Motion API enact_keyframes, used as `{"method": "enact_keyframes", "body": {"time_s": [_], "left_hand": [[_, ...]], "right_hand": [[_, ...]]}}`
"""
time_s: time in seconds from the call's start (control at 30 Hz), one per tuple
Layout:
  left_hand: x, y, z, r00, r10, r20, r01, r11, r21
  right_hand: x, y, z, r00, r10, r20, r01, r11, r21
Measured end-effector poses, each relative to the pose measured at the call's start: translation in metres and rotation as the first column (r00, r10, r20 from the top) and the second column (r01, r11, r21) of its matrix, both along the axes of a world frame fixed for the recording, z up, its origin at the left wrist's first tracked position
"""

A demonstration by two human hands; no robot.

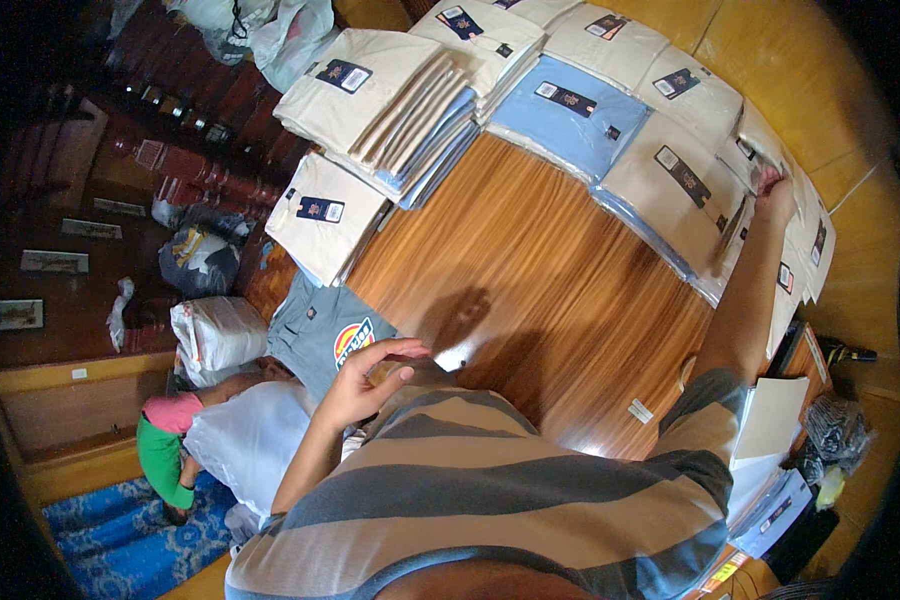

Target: The person sorts and stacks packaged shirts on a wooden table, moving them from the main surface into various piles and checking the tags on the plastic wrapping.

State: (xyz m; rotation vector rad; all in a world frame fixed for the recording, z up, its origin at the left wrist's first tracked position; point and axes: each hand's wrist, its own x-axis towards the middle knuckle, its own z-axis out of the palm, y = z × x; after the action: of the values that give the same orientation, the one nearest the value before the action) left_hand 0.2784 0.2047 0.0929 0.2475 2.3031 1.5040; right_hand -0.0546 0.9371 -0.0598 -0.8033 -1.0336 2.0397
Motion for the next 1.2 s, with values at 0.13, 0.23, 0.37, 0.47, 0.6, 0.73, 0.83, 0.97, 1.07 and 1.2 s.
{"method": "enact_keyframes", "body": {"time_s": [0.13, 0.23, 0.37, 0.47, 0.6, 0.73, 0.83, 0.97, 1.07, 1.2], "left_hand": [[-0.004, 0.014, -0.015, 0.988, -0.007, 0.157, -0.028, 0.975, 0.22], [-0.025, 0.02, -0.048, 0.964, -0.128, 0.235, 0.029, 0.923, 0.383], [-0.064, 0.052, -0.077, 0.889, -0.192, 0.417, -0.081, 0.828, 0.554], [-0.068, 0.072, -0.113, 0.699, -0.331, 0.634, -0.165, 0.788, 0.593], [-0.05, 0.081, -0.114, 0.385, -0.649, 0.656, -0.17, 0.649, 0.742], [-0.062, 0.055, -0.08, 0.526, -0.612, 0.591, -0.071, 0.661, 0.747], [-0.108, 0.017, -0.029, 0.845, -0.46, 0.273, 0.208, 0.752, 0.625], [-0.181, -0.068, 0.051, 0.979, -0.131, -0.157, 0.185, 0.897, 0.402], [-0.259, -0.126, 0.083, 0.941, 0.113, -0.319, 0.012, 0.931, 0.365], [-0.361, -0.179, 0.108, 0.95, 0.118, -0.29, -0.017, 0.944, 0.328]], "right_hand": [[0.073, -0.118, 0.1, 0.999, -0.038, 0.036, 0.028, 0.967, 0.255], [0.163, -0.176, 0.124, 0.995, 0.052, -0.087, -0.014, 0.918, 0.397], [0.265, -0.255, 0.153, 0.972, 0.175, -0.156, -0.082, 0.878, 0.471], [0.309, -0.296, 0.138, 0.944, 0.3, -0.134, -0.223, 0.884, 0.411], [0.344, -0.328, 0.126, 0.913, 0.399, -0.078, -0.355, 0.877, 0.325], [0.349, -0.342, 0.134, 0.865, 0.501, 0.028, -0.487, 0.826, 0.283], [0.337, -0.361, 0.164, 0.83, 0.499, 0.251, -0.558, 0.739, 0.377], [0.261, -0.435, 0.208, 0.682, 0.609, 0.405, -0.717, 0.448, 0.534], [0.176, -0.514, 0.219, 0.714, 0.649, 0.262, -0.632, 0.437, 0.64], [0.068, -0.584, 0.229, 0.731, 0.651, 0.204, -0.643, 0.557, 0.526]]}}
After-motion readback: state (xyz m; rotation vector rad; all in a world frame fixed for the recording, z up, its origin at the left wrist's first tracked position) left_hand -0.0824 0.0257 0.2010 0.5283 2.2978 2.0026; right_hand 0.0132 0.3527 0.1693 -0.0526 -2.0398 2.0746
